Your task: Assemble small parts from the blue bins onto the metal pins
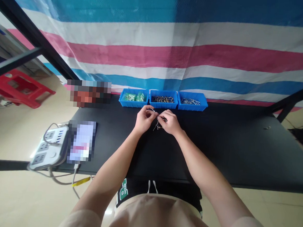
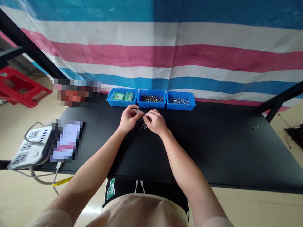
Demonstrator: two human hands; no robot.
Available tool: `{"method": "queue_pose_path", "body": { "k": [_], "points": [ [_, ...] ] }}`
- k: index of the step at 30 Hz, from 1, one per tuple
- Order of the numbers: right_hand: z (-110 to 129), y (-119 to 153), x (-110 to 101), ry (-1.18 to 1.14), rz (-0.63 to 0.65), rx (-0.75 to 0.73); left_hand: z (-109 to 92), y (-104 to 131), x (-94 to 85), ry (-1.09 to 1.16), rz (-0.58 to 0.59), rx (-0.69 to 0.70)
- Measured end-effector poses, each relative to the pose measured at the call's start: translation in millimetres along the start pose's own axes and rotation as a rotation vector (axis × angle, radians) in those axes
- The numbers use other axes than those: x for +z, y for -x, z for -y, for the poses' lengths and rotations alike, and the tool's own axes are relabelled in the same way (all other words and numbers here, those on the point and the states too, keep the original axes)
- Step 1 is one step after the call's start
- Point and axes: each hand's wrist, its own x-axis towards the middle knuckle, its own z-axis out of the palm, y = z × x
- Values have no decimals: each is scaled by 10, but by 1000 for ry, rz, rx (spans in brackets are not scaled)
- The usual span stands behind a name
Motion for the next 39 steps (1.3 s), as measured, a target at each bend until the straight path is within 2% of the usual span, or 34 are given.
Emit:
{"method": "queue_pose_path", "body": {
  "k": [11, 16, 19, 23, 26, 29, 33, 39],
  "points": [
    [26, -24, -1, -41, -84, 19, 53, -9, 11, -13, -46, -75],
    [35, -40, -14, -155, -125, 4, 86, -9, 12, -36, -50, -10],
    [8, -46, -33, -232, -165, 116, 66, -21, 2, -14, -111, 38],
    [-145, -70, -69, -319, -352, 306, 41, -41, -19, -4, -198, 82],
    [-341, -101, -113, -409, -504, 421, 61, -50, -35, -33, -189, 88],
    [-521, -126, -174, -469, -589, 539, 98, -50, -43, -79, -158, 100],
    [-606, -138, -229, -498, -591, 638, 118, -47, -48, -115, -138, 106],
    [-503, -120, -172, -467, -543, 630, 111, -51, -57, -137, -136, 77]
  ]
}}
